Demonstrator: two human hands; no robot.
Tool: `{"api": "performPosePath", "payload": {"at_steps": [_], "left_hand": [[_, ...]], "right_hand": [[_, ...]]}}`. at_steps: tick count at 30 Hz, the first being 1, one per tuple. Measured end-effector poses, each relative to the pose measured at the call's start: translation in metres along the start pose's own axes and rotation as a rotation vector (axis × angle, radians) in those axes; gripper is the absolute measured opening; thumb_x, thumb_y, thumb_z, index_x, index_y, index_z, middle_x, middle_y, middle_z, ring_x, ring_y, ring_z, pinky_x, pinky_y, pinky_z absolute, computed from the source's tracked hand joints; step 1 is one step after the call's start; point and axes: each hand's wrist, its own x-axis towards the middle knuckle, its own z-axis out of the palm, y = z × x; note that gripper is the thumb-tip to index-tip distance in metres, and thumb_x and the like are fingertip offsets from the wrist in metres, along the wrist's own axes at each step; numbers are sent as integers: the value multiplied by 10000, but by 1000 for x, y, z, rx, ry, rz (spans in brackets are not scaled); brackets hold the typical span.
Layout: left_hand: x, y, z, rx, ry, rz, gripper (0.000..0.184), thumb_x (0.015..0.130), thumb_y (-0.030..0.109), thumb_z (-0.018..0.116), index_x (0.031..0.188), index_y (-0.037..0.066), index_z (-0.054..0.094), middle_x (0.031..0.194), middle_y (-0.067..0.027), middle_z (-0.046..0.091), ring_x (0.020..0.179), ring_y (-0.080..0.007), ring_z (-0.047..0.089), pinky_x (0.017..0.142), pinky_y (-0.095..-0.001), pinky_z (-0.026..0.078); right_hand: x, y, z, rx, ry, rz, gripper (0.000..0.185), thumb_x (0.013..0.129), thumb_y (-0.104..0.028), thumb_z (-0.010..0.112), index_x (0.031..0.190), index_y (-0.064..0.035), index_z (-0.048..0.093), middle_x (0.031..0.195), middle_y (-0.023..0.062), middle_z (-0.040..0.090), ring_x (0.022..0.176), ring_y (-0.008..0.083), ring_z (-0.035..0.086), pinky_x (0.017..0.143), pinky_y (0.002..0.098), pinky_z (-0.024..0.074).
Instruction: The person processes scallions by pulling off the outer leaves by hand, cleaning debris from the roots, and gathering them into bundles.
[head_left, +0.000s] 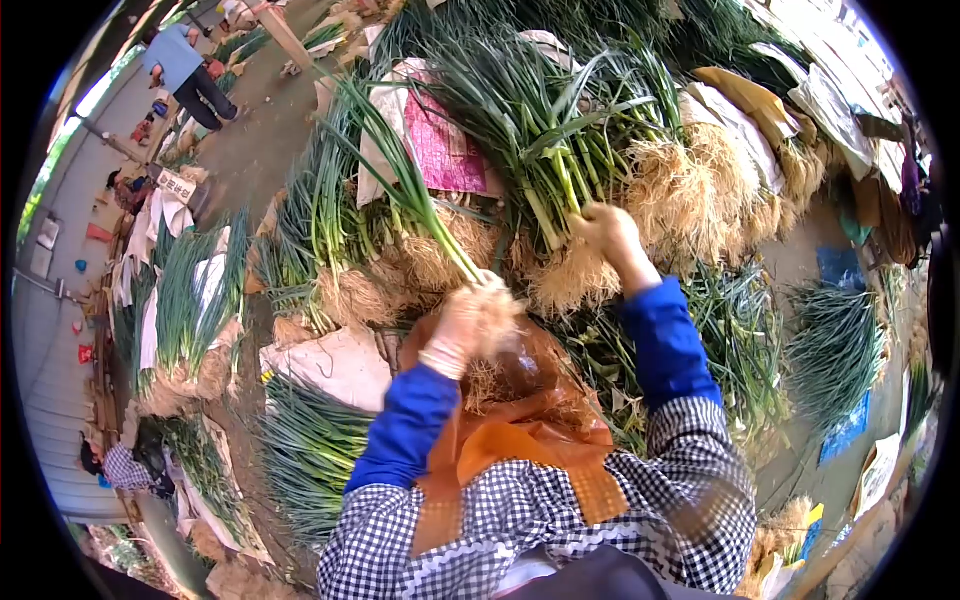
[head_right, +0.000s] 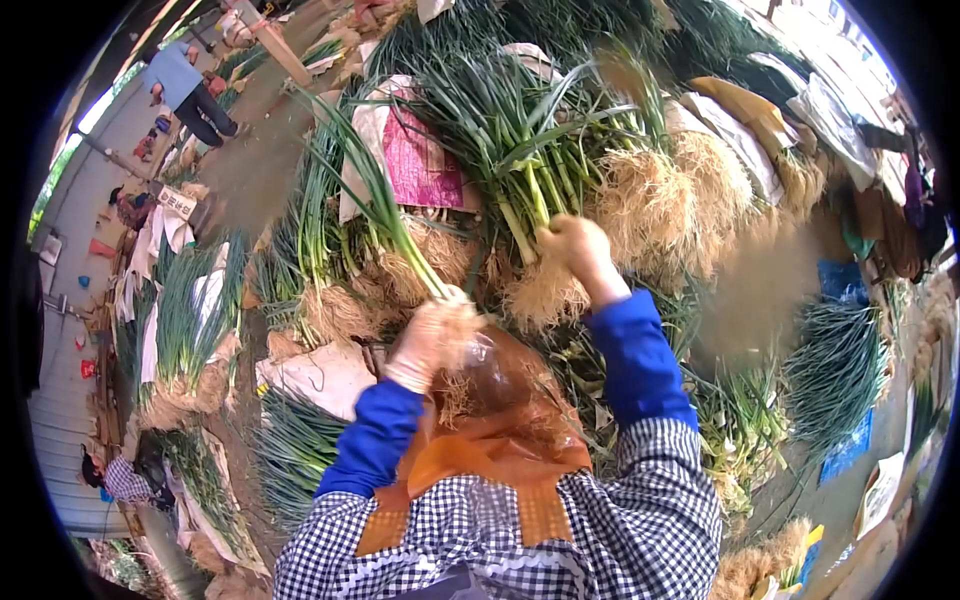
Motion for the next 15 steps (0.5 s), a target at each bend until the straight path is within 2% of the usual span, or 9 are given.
{"api": "performPosePath", "payload": {"at_steps": [2, 3, 5, 8, 9, 10, 13, 14, 15], "left_hand": [[7, -42, -3, -106, -22, -105, 39, 878, 77, 549, 905, 52, 537, 797, -11, 575, 638, -110, 604, 636, -258, 552], [8, -64, -4, -213, -90, -151, 45, 862, 50, 564, 901, 57, 545, 822, -12, 586, 681, -121, 617, 659, -262, 549], [-1, -92, 15, -279, -73, -250, 115, 825, -8, 594, 902, 67, 552, 834, -9, 584, 763, -132, 619, 726, -259, 530], [3, -123, 10, -37, -53, -71, 163, 800, -34, 601, 908, 69, 537, 860, -31, 564, 832, -146, 586, 780, -279, 502], [2, -128, 4, 10, -38, -12, 163, 792, -61, 591, 834, 74, 510, 848, -30, 559, 818, -165, 579, 790, -290, 490], [3, -134, 0, 11, -36, -16, 163, 792, -61, 591, 834, 74, 510, 848, -30, 559, 818, -165, 579, 790, -290, 490], [-1, -133, 4, -135, 48, 2, 146, 790, -53, 596, 822, 64, 514, 825, -29, 560, 806, -168, 576, 763, -290, 497], [0, -131, 2, -132, 45, 2, 146, 790, -53, 596, 822, 64, 514, 825, -29, 560, 806, -168, 576, 763, -290, 497], [2, -130, 1, -80, 66, 9, 128, 794, -42, 596, 846, 56, 531, 821, -28, 562, 815, -163, 576, 763, -286, 495]], "right_hand": [[-65, -5, -9, 841, -233, 92, 273, 834, -325, 603, 902, -63, 638, 810, 53, 653, 771, 149, 611, 734, 318, 502], [-68, 28, 12, 922, -426, -81, 273, 842, -308, 601, 941, -55, 625, 835, 71, 636, 846, 134, 602, 784, 307, 488], [-106, 26, 33, 1092, -493, 40, 226, 873, -252, 566, 983, -60, 616, 844, 25, 610, 798, 118, 572, 732, 276, 467], [-113, 35, 59, 1155, -440, -4, 206, 898, -190, 526, 1016, -42, 608, 841, 15, 608, 752, 125, 556, 670, 248, 460], [-103, 38, 79, 791, -99, -214, 255, 892, -232, 542, 987, 1, 583, 818, 53, 592, 732, 157, 587, 642, 300, 483], [-90, 36, 81, 542, -49, -185, 276, 890, -268, 545, 847, 1, 593, 752, 98, 596, 692, 192, 602, 597, 340, 481], [-89, 31, 89, -84, 273, -321, 353, 869, -364, 556, 643, -93, 580, 616, 43, 561, 572, 210, 586, 534, 358, 470], [-89, 28, 86, -499, 141, -300, 342, 868, -361, 551, 645, -105, 589, 614, 43, 558, 583, 211, 590, 504, 336, 468], [-94, 30, 85, -527, 150, -397, 347, 870, -358, 543, 639, -104, 591, 630, 38, 566, 578, 212, 586, 512, 332, 470]]}}
